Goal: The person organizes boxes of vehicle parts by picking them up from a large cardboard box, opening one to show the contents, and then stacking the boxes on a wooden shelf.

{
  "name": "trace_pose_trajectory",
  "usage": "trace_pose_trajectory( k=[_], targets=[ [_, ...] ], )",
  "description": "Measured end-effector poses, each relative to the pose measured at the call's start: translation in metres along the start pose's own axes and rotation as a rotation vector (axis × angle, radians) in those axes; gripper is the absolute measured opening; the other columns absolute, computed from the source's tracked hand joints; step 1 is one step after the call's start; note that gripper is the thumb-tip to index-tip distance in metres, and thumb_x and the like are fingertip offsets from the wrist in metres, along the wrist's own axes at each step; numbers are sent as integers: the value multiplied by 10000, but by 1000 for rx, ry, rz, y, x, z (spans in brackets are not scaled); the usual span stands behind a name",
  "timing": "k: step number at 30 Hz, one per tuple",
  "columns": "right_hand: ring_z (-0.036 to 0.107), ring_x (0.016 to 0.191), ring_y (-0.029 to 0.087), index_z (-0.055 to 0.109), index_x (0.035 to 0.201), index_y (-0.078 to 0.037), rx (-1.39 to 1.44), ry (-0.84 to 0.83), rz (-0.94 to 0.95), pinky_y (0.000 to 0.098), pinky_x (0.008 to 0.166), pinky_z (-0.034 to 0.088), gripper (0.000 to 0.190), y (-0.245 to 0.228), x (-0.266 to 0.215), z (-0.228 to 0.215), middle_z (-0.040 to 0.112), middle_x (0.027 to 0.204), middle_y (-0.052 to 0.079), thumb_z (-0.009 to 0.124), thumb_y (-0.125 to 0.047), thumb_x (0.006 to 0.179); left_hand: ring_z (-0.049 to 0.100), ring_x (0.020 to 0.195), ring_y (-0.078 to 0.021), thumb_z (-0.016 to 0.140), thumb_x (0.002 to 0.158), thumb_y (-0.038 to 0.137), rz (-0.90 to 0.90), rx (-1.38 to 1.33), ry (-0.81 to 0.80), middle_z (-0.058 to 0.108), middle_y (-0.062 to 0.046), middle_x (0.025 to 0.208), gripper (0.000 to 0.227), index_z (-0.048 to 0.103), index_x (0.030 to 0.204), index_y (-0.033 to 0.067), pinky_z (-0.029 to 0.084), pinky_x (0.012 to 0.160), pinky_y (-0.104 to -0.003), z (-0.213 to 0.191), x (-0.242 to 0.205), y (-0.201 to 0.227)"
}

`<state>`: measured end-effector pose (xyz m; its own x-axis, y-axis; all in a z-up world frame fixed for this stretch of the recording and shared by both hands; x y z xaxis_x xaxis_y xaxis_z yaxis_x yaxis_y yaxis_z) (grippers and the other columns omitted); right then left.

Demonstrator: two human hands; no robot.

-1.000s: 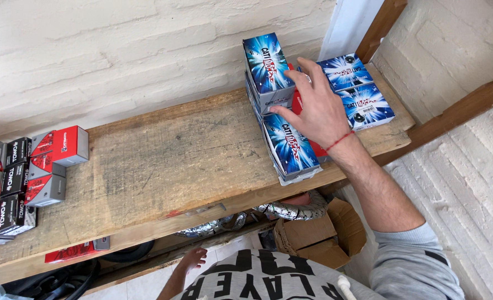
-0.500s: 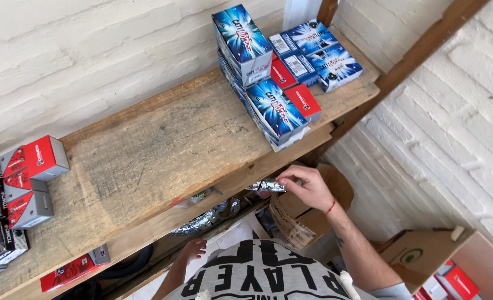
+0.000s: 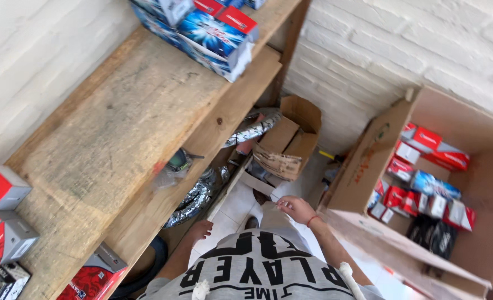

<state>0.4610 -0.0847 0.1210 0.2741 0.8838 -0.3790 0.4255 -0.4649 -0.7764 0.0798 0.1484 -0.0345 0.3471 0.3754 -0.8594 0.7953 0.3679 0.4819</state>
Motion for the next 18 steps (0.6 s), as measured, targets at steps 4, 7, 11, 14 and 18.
trace_pose_trajectory(
  k=[4,7,11,14,18],
  targets=[
    [833,1062,409,814,1201,-221,165,137,327,522,929,679,234,171,-109,75,860,1163,157,748,-356,1022,807,1194,-373,751,1045,436,-5,173,-126,804,-197,1353,461,759,1405,147,657,948,-511,14,-6,18],
    [868,930,300,871,1146,-207,574,433,654,370,795,713,185,303,-182,154,877,1069,127,835,-257,971,806,1173,-380,754,1026,423,26,292,-171,803,-217,1330,483,747,1400,119,652,949,-499,33,-6,49],
    [833,932,318,836,1234,-137,954,916,788,442,852,695,205,317,-292,182,843,1107,179,738,-183,1059,826,1129,-335,755,1053,383,97,398,-234,803,-183,1323,428,757,1403,137,667,938,-472,74,8,115],
    [814,916,318,836,1236,-108,909,1202,739,432,858,691,191,265,-347,153,826,1078,206,757,-217,1101,831,1061,-317,711,1089,324,305,437,-249,808,-213,1271,367,784,1376,107,676,851,-406,117,17,168],
    [780,886,284,821,1238,-74,633,1471,522,413,873,665,152,218,-384,83,799,1008,185,724,-151,1151,765,842,-202,595,1164,206,732,260,-225,795,-177,1061,293,803,1319,70,609,724,-263,195,-22,266]
  ],
)
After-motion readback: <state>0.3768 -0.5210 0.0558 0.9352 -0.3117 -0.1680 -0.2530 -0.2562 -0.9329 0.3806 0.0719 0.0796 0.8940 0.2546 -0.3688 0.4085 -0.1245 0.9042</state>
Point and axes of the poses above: each hand's wrist, its own x-axis towards the middle knuckle, its own z-axis out of the palm, y = z × x, the point moved 4 cm from there along x, towards the middle knuckle
